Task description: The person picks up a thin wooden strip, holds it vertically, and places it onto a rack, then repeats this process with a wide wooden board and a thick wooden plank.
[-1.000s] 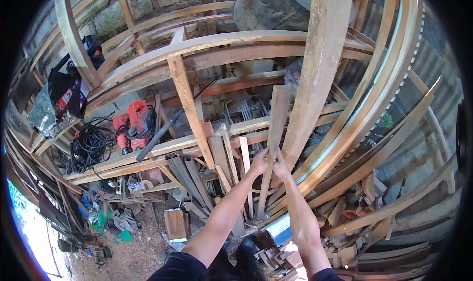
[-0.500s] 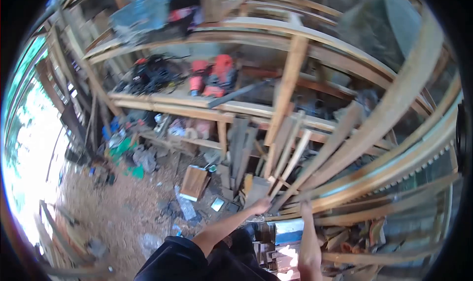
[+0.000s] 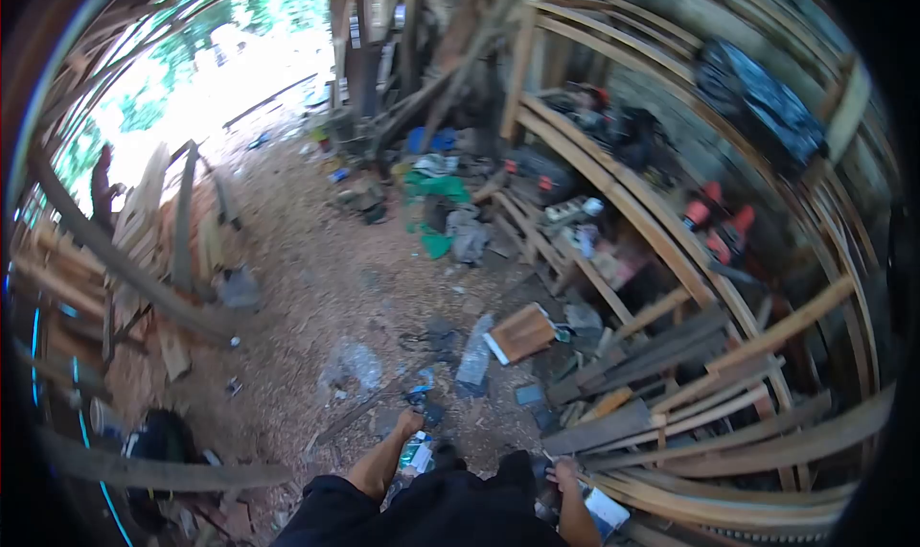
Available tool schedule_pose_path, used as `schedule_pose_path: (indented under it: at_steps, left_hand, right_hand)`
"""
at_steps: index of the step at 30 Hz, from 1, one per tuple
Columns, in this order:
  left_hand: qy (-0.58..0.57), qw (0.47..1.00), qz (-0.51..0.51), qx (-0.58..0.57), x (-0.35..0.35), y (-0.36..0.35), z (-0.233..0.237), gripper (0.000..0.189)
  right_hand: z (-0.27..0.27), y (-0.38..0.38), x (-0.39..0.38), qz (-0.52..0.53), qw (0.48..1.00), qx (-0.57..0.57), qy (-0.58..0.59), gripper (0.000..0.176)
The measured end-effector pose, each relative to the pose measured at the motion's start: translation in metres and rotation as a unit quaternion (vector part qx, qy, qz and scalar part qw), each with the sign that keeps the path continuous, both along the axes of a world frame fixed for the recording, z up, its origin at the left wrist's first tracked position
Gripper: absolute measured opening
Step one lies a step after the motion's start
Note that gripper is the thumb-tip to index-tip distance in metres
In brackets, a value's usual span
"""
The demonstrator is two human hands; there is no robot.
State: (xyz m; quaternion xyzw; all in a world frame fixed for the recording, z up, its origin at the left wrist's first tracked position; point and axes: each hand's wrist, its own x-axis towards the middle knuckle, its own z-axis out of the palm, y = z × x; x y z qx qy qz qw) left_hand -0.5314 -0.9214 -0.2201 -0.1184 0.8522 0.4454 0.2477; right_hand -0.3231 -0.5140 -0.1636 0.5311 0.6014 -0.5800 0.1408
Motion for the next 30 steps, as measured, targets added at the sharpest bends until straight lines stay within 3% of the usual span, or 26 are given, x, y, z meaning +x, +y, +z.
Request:
schedule_pose_path:
  at_steps: [1,3,4,5,7,9,11,13,14,17,19,21,22,24,26,28,29,30]
  left_hand:
    - [0.003,1.000,0.024,-0.001,0.004,-0.018,0.035,0.017]
    - [-0.110,0.991,0.067,0.040,0.018,-0.036,0.108,0.020]
    - [-0.111,0.987,0.106,0.052,0.027,-0.053,0.100,0.024]
    - [-0.111,0.982,0.133,0.069,0.040,-0.078,0.063,0.019]
    - [-0.130,0.981,0.135,0.049,0.061,-0.118,0.021,0.020]
    - [-0.160,0.965,0.201,0.061,0.075,-0.141,0.037,0.021]
    - [-0.186,0.942,0.269,0.074,0.089,-0.149,0.053,0.023]
    - [-0.120,0.919,0.351,0.134,0.097,-0.159,0.047,0.028]
    - [-0.100,0.944,0.298,0.096,0.097,-0.167,0.043,0.029]
    - [-0.163,0.928,0.317,0.104,0.097,-0.183,0.009,0.033]
    - [-0.177,0.915,0.346,0.110,0.083,-0.191,0.008,0.034]
    - [-0.190,0.901,0.372,0.114,0.064,-0.200,0.015,0.035]
    - [-0.190,0.891,0.388,0.137,0.048,-0.210,0.020,0.035]
    - [-0.178,0.876,0.409,0.181,0.016,-0.236,0.005,0.034]
    - [-0.151,0.867,0.444,0.171,-0.021,-0.259,0.003,0.035]
    - [-0.150,0.850,0.482,0.151,-0.080,-0.269,0.041,0.035]
    - [-0.149,0.824,0.522,0.164,-0.110,-0.273,0.058,0.037]
    - [-0.150,0.837,0.501,0.162,-0.138,-0.285,0.057,0.038]
  right_hand:
    - [-0.006,-0.005,-0.022,0.003,1.000,-0.010,0.011,0.024]
    - [-0.030,-0.014,-0.071,0.095,0.995,0.010,0.020,0.024]
    - [-0.024,-0.027,-0.095,0.136,0.990,0.028,0.014,0.026]
    - [-0.014,-0.044,-0.121,0.172,0.984,0.045,0.007,0.028]
    - [-0.007,-0.072,-0.164,0.319,0.923,0.213,0.038,0.031]
    - [0.009,-0.104,-0.203,0.384,0.877,0.281,0.067,0.033]
    - [0.024,-0.128,-0.237,0.429,0.859,0.269,0.078,0.033]
    - [0.034,-0.153,-0.264,0.473,0.838,0.254,0.096,0.033]
    - [0.040,-0.163,-0.275,0.470,0.845,0.240,0.085,0.033]
    - [0.035,-0.187,-0.314,0.514,0.827,0.221,0.058,0.033]
    - [-0.006,-0.183,-0.332,0.556,0.801,0.218,0.036,0.034]
    - [-0.066,-0.179,-0.356,0.536,0.829,0.158,0.003,0.031]
    - [-0.059,-0.190,-0.378,0.543,0.825,0.157,0.007,0.031]
    - [-0.047,-0.214,-0.417,0.562,0.817,0.075,-0.104,0.028]
    - [-0.065,-0.232,-0.463,0.589,0.798,0.068,-0.108,0.026]
    - [-0.100,-0.239,-0.516,0.607,0.782,0.099,-0.104,0.024]
    - [-0.075,-0.263,-0.549,0.606,0.783,0.095,-0.097,0.024]
    - [-0.035,-0.285,-0.581,0.642,0.757,0.114,-0.033,0.024]
